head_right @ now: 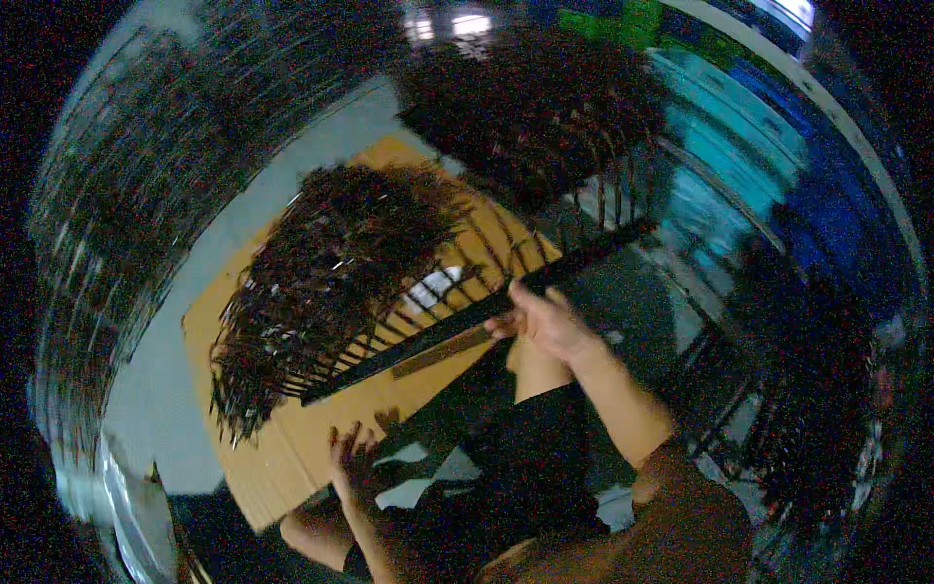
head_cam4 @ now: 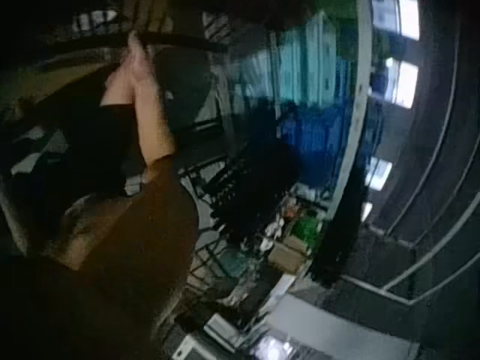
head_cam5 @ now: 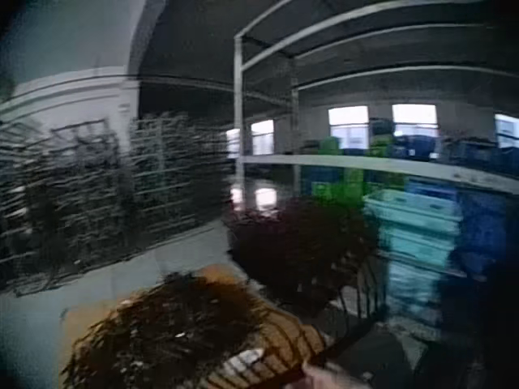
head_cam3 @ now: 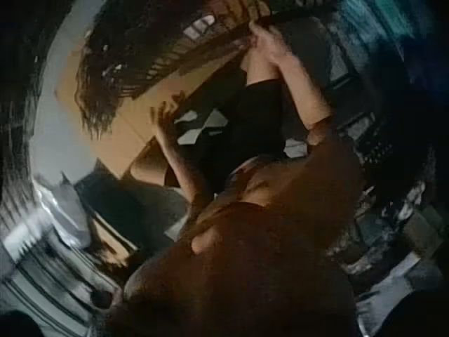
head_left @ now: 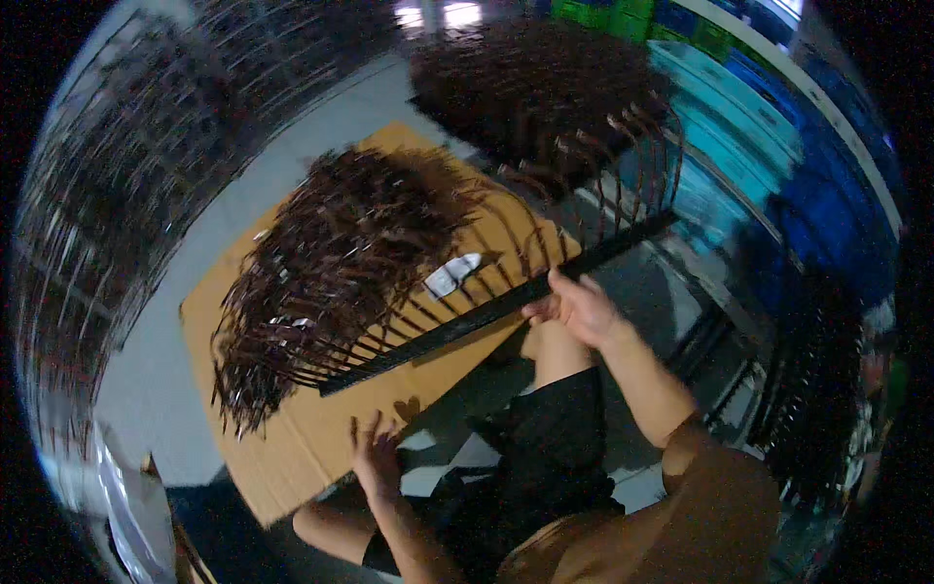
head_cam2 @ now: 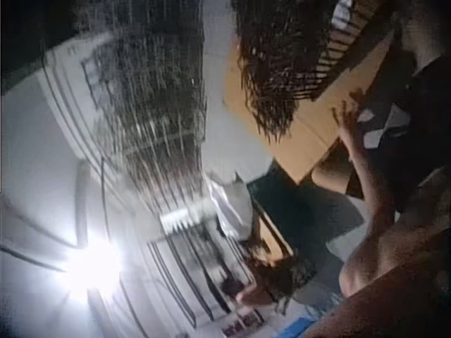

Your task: The person sits on the floor and repeatedly picks up thin dark bristles from a pile on a cardboard sheet, inserting them one by one into a black strip. The person occasionally lifts the strip to check alignment and continues adding bristles until the strip is full.

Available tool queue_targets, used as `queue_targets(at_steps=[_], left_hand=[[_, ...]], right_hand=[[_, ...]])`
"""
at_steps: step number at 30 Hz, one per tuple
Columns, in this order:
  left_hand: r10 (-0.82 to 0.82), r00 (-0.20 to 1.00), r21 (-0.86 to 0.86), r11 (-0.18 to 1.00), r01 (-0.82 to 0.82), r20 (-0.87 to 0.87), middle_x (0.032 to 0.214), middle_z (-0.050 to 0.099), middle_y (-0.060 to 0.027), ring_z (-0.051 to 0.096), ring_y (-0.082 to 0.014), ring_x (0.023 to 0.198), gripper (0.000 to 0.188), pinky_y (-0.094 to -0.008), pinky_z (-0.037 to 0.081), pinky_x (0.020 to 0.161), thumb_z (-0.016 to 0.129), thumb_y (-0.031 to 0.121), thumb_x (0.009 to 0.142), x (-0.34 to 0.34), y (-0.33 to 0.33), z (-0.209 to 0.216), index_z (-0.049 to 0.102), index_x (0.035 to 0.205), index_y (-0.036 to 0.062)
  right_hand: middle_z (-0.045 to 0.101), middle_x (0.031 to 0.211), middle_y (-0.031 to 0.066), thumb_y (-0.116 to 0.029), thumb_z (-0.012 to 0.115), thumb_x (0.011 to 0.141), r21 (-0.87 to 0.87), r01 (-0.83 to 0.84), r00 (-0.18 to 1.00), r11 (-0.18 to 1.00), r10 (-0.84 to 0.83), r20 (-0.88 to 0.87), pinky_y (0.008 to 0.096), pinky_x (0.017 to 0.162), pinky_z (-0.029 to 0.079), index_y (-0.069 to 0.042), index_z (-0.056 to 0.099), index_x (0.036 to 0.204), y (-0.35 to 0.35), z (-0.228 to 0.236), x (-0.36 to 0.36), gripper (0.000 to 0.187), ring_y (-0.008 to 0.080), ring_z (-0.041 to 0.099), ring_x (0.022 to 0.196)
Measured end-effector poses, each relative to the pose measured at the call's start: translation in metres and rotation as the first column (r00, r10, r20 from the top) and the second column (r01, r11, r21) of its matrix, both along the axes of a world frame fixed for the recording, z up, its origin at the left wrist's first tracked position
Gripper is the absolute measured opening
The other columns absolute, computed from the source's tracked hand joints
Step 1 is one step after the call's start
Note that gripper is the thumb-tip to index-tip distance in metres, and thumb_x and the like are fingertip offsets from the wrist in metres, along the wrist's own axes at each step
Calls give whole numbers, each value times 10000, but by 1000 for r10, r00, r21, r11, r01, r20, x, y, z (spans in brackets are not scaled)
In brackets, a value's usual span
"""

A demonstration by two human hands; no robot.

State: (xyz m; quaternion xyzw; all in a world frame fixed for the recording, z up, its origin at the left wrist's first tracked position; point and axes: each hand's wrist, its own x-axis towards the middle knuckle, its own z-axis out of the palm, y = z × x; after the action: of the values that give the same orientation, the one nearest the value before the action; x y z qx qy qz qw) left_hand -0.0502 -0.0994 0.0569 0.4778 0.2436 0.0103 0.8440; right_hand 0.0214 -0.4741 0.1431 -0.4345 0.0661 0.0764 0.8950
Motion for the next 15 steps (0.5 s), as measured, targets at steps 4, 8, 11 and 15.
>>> queue_targets(at_steps=[4,8,11,15], left_hand=[[-144,918,-280,925,258,370,1014,600,-172,587,-276,910,564,-403,480,843,564,92,904,63,-82,32,273,1387,90],[-262,936,-23,961,275,235,875,564,-86,578,-197,811,90,-345,509,743,525,-33,881,109,-168,50,518,961,8],[-461,841,132,887,442,284,919,571,-106,601,-220,844,152,-340,531,732,521,-13,890,124,-262,36,496,1037,14],[-400,883,-8,910,414,246,966,602,-150,637,-276,851,314,-385,548,685,535,28,909,125,-338,47,415,1191,98]], right_hand=[[656,980,113,-334,470,973,-96,74,995,993,-66,79,355,694,538,-39,528,1196,-135,17,-18,374,250,666,807],[644,936,74,-343,418,987,-65,314,949,947,-311,40,308,632,490,-65,573,1090,-223,-2,13,334,176,598,737],[631,858,61,-273,427,966,66,526,850,848,-527,-7,312,520,451,-90,593,973,-337,-14,51,248,157,554,637],[593,770,48,-212,457,932,-251,723,598,644,-765,-239,329,447,405,-86,594,875,-354,-22,126,195,166,513,562]])
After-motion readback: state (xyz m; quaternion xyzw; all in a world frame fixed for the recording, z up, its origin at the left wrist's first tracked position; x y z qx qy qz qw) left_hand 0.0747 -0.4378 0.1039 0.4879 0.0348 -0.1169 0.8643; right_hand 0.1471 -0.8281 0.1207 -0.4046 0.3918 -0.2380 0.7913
